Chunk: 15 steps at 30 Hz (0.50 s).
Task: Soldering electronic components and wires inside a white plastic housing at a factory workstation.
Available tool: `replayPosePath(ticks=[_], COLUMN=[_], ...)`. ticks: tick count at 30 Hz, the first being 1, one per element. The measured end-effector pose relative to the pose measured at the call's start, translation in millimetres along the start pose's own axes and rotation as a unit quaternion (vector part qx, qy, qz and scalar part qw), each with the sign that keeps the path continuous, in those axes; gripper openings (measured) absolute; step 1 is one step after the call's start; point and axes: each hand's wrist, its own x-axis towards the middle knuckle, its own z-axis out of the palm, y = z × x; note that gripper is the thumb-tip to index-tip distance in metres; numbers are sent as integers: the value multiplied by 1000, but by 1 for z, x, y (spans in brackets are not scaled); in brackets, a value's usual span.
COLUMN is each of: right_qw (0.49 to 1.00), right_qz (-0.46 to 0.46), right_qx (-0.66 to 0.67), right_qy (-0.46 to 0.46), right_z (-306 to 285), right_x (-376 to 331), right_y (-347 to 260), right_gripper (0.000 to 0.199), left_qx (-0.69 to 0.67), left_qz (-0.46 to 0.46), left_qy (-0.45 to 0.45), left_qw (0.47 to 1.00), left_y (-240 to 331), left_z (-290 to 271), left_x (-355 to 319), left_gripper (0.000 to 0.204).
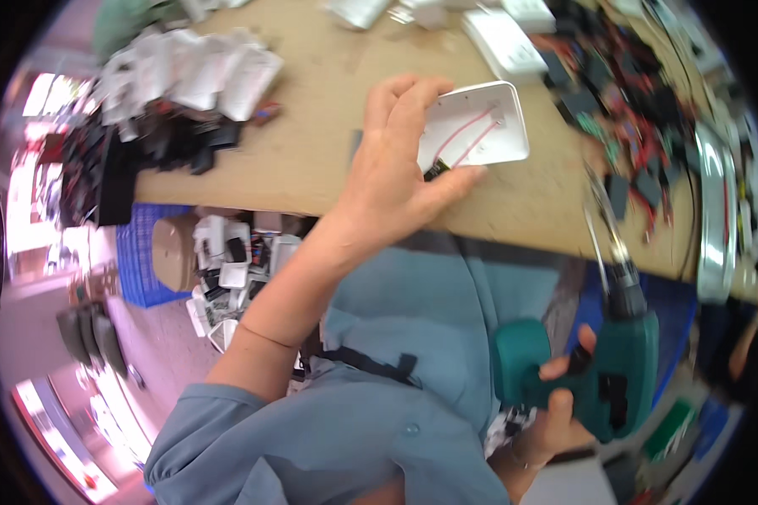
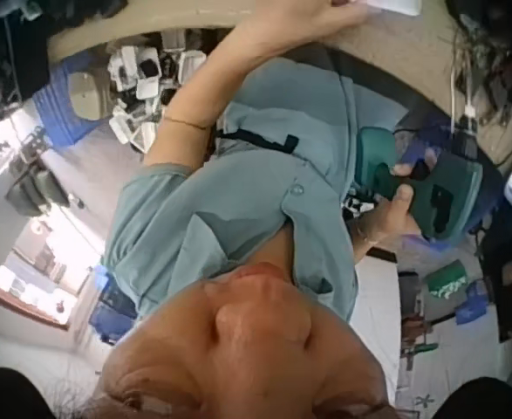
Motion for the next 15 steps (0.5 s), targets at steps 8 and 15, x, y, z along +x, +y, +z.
replayPosePath(ticks=[8,15], right_qw=[993,984], right_qz=[17,18], right_qx=[115,144], right_qy=[-29,-99], right_z=[-6,-8], right_x=[4,11], right_y=[12,12], right_gripper=[59,47], left_qx=[-409,-5], left_qz=[-163,-48], left_qy=[276,354], left_qw=[855,934], left_y=[-19,-81], left_z=[-169,-302], left_x=[-10,39], left_gripper=[49,60])
